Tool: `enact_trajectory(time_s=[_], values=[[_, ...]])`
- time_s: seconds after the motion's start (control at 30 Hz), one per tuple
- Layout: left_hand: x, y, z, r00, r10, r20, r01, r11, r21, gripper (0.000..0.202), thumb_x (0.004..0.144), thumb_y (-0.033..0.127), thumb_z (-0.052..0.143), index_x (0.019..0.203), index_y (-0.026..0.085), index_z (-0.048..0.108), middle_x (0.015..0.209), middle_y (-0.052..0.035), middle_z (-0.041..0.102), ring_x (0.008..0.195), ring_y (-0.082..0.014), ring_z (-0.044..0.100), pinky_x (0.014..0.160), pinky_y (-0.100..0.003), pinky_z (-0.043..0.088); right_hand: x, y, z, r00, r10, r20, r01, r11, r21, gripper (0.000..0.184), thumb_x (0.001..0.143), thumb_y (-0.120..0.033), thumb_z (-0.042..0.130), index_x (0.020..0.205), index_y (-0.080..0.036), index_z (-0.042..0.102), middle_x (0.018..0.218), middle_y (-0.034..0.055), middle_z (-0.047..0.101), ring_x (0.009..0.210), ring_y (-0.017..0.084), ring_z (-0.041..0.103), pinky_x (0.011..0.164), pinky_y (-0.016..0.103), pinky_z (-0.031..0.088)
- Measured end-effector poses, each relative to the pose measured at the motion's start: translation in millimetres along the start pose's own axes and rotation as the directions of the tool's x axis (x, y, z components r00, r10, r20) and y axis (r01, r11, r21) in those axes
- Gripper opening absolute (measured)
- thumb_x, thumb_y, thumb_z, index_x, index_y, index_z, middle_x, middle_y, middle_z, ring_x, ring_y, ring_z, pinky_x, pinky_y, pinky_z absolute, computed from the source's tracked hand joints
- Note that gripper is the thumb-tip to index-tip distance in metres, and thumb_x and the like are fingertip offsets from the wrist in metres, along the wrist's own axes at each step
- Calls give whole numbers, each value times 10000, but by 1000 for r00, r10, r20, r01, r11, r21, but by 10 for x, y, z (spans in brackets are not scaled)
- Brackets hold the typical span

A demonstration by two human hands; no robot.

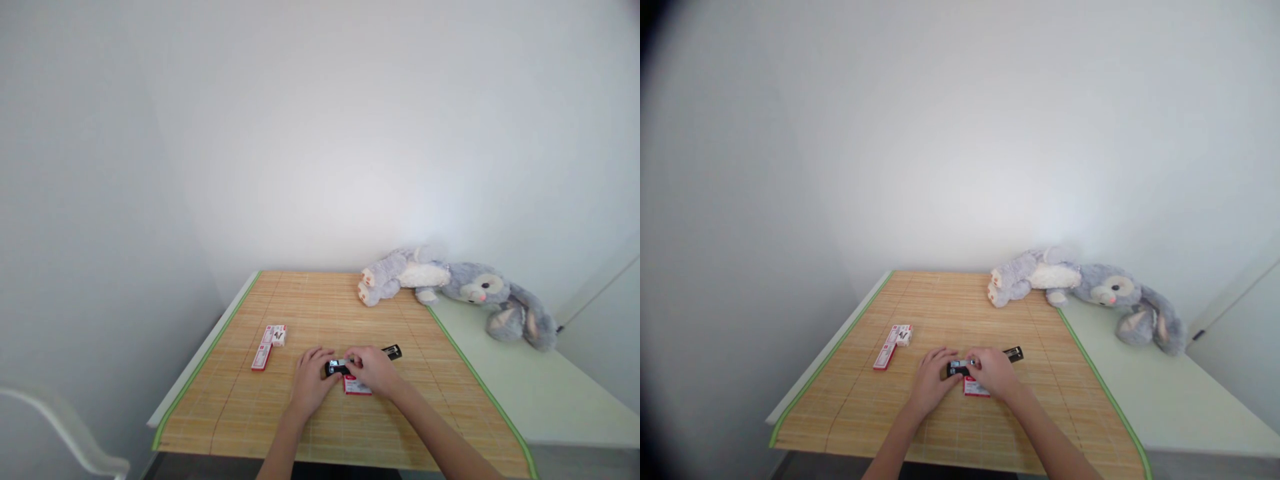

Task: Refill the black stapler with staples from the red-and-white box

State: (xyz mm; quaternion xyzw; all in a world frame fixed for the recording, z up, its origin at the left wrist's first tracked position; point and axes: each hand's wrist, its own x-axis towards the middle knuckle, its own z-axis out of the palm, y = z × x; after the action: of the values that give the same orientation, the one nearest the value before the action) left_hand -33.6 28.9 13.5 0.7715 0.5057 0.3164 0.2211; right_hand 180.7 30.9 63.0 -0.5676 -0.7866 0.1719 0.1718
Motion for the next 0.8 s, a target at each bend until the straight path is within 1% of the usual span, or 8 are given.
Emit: enact_trajectory(time_s=[0.2, 0.3, 0.4, 0.5, 0.6, 0.67, 0.73, 0.8], values=[[11, -6, -1, 1000, -5, -3, 5, 1000, -8, 366, 810, 421, 754, 1171, 374, 713, 1352, 20, 657, 1339, -266, 468, 1148, -467, 306, 13, 28, -81, 1000, 22, 13, -22, 999, -35, 230, 861, -357, 686, 1077, -296, 734, 787, -15, 730, 756, 159, 638, 669, 233, 344], [11, -2, 4, 1000, -10, -5, 10, 1000, -10, 352, 803, 412, 761, 1150, 365, 720, 1347, 20, 659, 1334, -268, 471, 1147, -470, 310, -2, 29, -117, 997, 73, 2, -72, 995, -69, 184, 846, -373, 705, 980, -252, 740, 806, 22, 738, 783, 183, 646, 672, 248, 342], [9, 10, 6, 1000, -16, -6, 16, 1000, -8, 358, 807, 404, 754, 1160, 360, 717, 1352, 14, 657, 1338, -277, 466, 1149, -480, 309, -20, -52, -71, 996, 91, 9, -90, 993, -77, 138, 836, -367, 714, 910, -256, 749, 804, 25, 742, 804, 194, 652, 676, 257, 338], [8, 20, 4, 1000, -20, -3, 20, 1000, -3, 365, 818, 405, 739, 1179, 359, 711, 1357, 7, 654, 1338, -280, 465, 1149, -483, 310, -44, -168, 1, 996, 82, 26, -81, 995, -50, 136, 846, -361, 701, 945, -284, 755, 786, 2, 736, 776, 176, 651, 656, 250, 334], [8, 22, 0, 1000, -21, -1, 21, 1000, 1, 365, 814, 410, 743, 1174, 358, 714, 1355, 6, 656, 1338, -280, 468, 1152, -483, 307, -117, -186, -19, 995, 97, 18, -96, 995, -30, 177, 861, -373, 680, 1007, -294, 743, 769, -4, 720, 722, 164, 635, 617, 249, 321], [7, 19, -2, 1000, -21, -4, 21, 1000, -1, 371, 805, 405, 754, 1172, 363, 714, 1352, 11, 658, 1335, -277, 472, 1151, -483, 308, -211, -99, -104, 990, 131, -49, -132, 991, -15, 187, 892, -392, 639, 1022, -290, 727, 733, -2, 693, 698, 172, 620, 622, 260, 339], [5, 15, -2, 1000, -20, -9, 20, 1000, -5, 373, 803, 399, 757, 1172, 368, 713, 1351, 13, 659, 1334, -274, 475, 1151, -483, 309, -332, 64, -221, 969, 150, -194, -152, 988, 7, 198, 922, -407, 592, 1010, -275, 711, 762, 20, 683, 759, 201, 625, 695, 288, 405], [2, 11, 0, 1000, -19, -11, 19, 1000, -11, 370, 804, 400, 755, 1171, 368, 715, 1352, 9, 659, 1338, -278, 472, 1153, -489, 309, -455, 282, -334, 914, 131, -383, -132, 991, 24, 238, 929, -414, 577, 1065, -256, 691, 955, 77, 697, 957, 251, 626, 873, 353, 451]])
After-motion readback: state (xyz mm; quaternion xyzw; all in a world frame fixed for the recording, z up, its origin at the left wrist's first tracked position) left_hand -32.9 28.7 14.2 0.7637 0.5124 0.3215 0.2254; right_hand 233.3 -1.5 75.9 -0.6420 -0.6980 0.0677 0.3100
